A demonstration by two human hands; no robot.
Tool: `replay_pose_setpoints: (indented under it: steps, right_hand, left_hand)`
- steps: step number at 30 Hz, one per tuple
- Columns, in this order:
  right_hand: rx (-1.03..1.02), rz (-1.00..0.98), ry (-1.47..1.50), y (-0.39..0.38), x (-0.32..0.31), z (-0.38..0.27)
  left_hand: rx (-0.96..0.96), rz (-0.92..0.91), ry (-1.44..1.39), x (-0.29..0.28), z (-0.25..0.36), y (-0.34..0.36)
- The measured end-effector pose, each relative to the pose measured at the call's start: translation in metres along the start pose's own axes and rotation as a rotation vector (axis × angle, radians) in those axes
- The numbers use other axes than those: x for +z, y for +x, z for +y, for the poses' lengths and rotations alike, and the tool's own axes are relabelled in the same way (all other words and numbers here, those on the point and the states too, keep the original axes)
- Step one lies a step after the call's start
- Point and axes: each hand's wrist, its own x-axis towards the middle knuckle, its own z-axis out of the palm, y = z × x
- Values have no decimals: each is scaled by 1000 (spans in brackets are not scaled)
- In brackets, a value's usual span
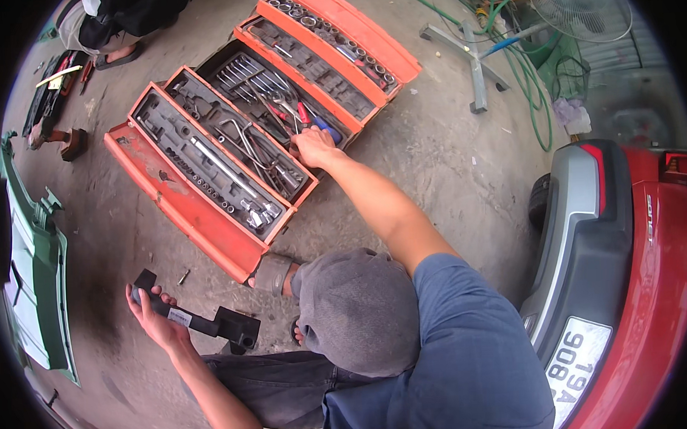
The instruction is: The person assembles plastic automotive components by hand, inserting metal pins into brackets and using pliers to secure fasteners.
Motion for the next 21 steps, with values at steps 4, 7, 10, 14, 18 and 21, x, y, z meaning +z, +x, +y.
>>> replay_pose_setpoints:
  steps: [4, 7, 10, 14, 18, 21]
  right_hand:
    - [-48, 140, 80, -12, -4, 9]
    - [-127, 370, 59, -18, -3, 15]
    - [-4, 238, 470, -15, -17, 10]
    - [-447, 437, 294, -11, -2, 17]
    - [173, 251, 359, 9, -7, 19]
    - [427, 22, 264, 25, 0, 43]
  left_hand:
    - [10, -9, 11, 2, 0, 0]
    - [16, -10, 9, 3, 0, 0]
    - [29, -16, -1, 2, 2, -1]
    - [1, -18, 5, 5, -1, -3]
    - [7, -12, 32, 0, -1, -4]
    - [3, 9, 38, 1, -2, -4]
